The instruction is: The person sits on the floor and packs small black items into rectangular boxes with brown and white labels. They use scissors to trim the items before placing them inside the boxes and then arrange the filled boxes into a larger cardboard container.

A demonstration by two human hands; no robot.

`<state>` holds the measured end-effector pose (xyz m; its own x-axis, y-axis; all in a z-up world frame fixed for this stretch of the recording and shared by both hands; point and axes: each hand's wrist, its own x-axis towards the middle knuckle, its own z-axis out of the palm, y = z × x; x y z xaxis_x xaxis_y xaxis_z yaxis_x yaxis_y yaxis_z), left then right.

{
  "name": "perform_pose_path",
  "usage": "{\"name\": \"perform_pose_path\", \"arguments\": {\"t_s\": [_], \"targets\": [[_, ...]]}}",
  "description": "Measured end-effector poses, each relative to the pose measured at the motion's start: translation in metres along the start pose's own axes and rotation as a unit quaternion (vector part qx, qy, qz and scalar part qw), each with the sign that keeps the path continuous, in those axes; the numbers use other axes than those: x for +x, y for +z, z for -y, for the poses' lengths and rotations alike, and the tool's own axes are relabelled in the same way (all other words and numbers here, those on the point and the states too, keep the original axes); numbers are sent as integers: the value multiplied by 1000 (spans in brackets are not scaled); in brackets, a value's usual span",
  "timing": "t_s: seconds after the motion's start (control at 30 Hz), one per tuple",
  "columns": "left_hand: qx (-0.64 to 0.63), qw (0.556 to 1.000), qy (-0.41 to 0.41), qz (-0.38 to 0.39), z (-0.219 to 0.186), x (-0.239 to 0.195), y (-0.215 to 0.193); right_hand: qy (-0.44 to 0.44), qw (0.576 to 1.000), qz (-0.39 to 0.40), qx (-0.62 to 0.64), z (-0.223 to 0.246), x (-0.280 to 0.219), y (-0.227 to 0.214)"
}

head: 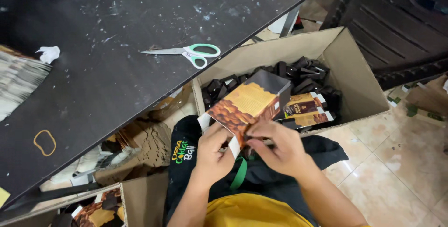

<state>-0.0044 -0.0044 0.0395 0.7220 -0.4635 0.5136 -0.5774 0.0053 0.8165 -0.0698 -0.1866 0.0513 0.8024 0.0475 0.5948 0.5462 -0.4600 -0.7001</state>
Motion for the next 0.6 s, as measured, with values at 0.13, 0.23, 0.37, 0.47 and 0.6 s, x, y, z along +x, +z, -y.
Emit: {"name": "perform_pose_path", "arguments": {"t_s": [0.13,0.23,0.37,0.47,0.6], "targets": [[-34,999,-34,-17,-7,6,-12,-73,984,115,-115,-7,11,-30],[-68,997,-29,12,-16,9,-19,5,946,158,-284,-17,7,-25],[-129,991,26,18,-35,16,-34,-127,948,85,-280,-29,11,-11],[-80,996,7,-31,-15,-6,-34,-106,935,125,-314,-31,8,3],[25,971,94,-218,-44,-29,-29,-17,969,132,-209,-50,3,-2]]}}
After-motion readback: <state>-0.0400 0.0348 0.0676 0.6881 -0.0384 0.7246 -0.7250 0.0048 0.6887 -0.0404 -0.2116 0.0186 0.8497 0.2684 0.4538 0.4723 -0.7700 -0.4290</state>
